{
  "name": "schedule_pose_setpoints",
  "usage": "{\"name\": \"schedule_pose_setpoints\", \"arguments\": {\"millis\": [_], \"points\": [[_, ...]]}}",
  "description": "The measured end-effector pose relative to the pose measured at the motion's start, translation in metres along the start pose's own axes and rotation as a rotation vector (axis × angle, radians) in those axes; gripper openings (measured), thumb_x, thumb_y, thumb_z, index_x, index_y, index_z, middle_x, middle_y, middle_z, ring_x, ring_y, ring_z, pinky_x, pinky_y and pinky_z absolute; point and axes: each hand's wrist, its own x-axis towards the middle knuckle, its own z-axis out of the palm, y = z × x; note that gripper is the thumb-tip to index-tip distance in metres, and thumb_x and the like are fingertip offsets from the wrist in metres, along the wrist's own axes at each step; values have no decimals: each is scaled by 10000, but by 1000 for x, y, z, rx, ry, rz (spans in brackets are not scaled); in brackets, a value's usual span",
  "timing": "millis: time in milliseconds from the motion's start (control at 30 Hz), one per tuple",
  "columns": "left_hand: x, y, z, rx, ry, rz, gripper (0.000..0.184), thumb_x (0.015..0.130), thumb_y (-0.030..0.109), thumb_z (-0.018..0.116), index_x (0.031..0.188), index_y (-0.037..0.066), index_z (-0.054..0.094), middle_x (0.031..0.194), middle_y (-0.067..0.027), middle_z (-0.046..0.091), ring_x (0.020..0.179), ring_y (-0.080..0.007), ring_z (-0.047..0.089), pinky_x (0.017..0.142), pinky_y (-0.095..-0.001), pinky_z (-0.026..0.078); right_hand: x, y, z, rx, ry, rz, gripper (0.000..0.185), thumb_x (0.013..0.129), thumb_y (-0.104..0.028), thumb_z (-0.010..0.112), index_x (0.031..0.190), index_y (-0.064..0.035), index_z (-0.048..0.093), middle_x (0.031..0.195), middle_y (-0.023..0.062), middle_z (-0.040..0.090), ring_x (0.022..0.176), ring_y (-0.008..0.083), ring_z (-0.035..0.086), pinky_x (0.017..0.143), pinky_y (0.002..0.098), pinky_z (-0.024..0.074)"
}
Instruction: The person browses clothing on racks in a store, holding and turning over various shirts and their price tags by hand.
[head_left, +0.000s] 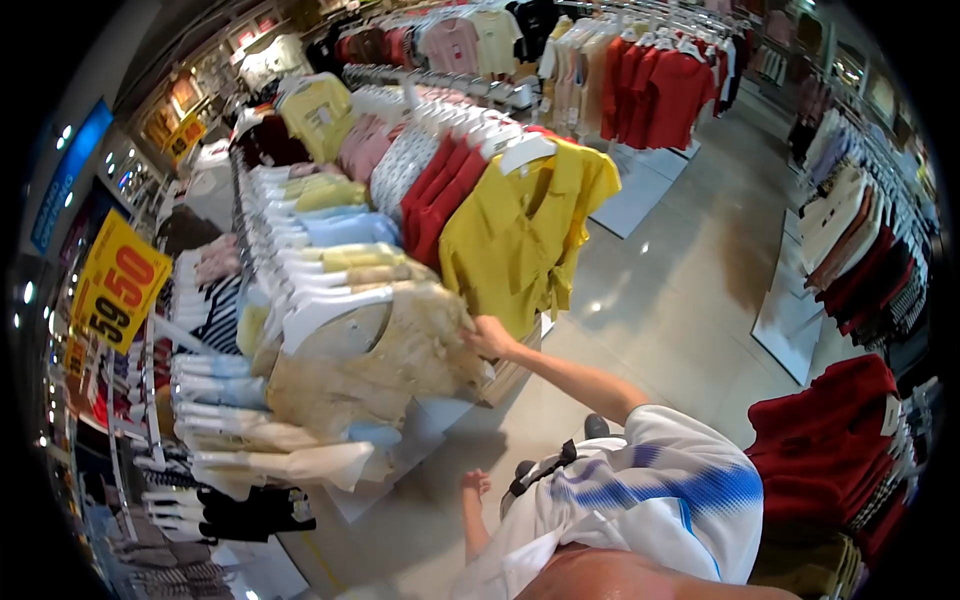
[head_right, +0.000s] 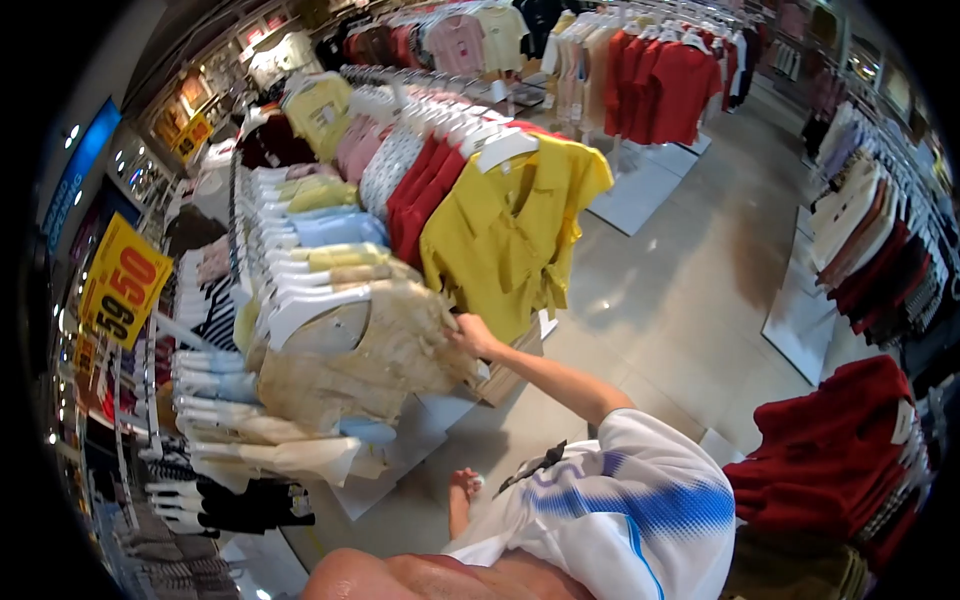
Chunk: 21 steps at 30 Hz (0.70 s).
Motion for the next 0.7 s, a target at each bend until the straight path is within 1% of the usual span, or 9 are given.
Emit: {"name": "schedule_pose_setpoints", "arguments": {"millis": [67,133,200,267,400,433,600,633,700], "points": [[-10,5,-15,-11,-44,130,254,850,231,577,1014,53,500,798,-115,610,570,-186,577,471,-288,480,2,9,6,-96,39,39,296,830,-252,591,815,43,608,656,177,595,597,271,567,611,387,462],[-9,10,-28,-59,-47,169,212,862,216,550,993,50,526,780,-82,605,582,-164,571,477,-280,475,7,33,17,-64,124,52,245,818,-165,547,712,54,574,572,181,545,550,254,571,540,398,446],[-16,15,-33,-67,17,217,126,892,154,518,950,42,517,824,-90,618,591,-157,581,481,-267,473,4,35,19,136,130,149,219,798,-112,525,666,62,552,546,142,510,533,206,527,506,382,428],[-28,15,-38,-101,65,204,135,893,163,516,943,38,512,829,-91,620,604,-158,587,507,-270,476,2,29,18,37,118,237,230,836,-146,544,734,54,591,599,86,548,570,156,508,526,343,430],[-46,6,-51,-80,86,228,162,893,188,515,921,28,500,847,-97,625,631,-164,600,562,-278,484,-3,41,31,281,69,85,299,881,-227,587,1001,46,603,840,69,652,761,119,571,694,289,463],[-48,0,-53,-110,97,235,169,892,194,517,913,28,497,855,-101,625,633,-167,601,567,-281,484,-4,40,32,275,55,66,282,869,-190,595,1032,40,594,902,83,659,809,124,581,727,285,464],[-63,-47,-56,-186,171,176,207,890,211,523,956,16,496,874,-103,629,644,-169,605,572,-282,483,0,60,33,146,55,187,288,850,-193,610,1033,29,596,912,67,644,831,147,568,743,294,445],[-69,-54,-55,-212,184,161,213,890,214,526,962,16,496,875,-103,628,653,-170,606,577,-284,484,3,67,33,128,48,162,326,830,-229,620,1031,26,591,861,76,636,779,172,574,721,308,456],[-81,-62,-53,-252,220,142,225,892,234,532,965,23,498,881,-101,629,682,-173,608,588,-288,484,6,74,38,198,56,153,332,826,-203,617,1054,36,578,933,102,635,848,180,571,764,308,447]]}}
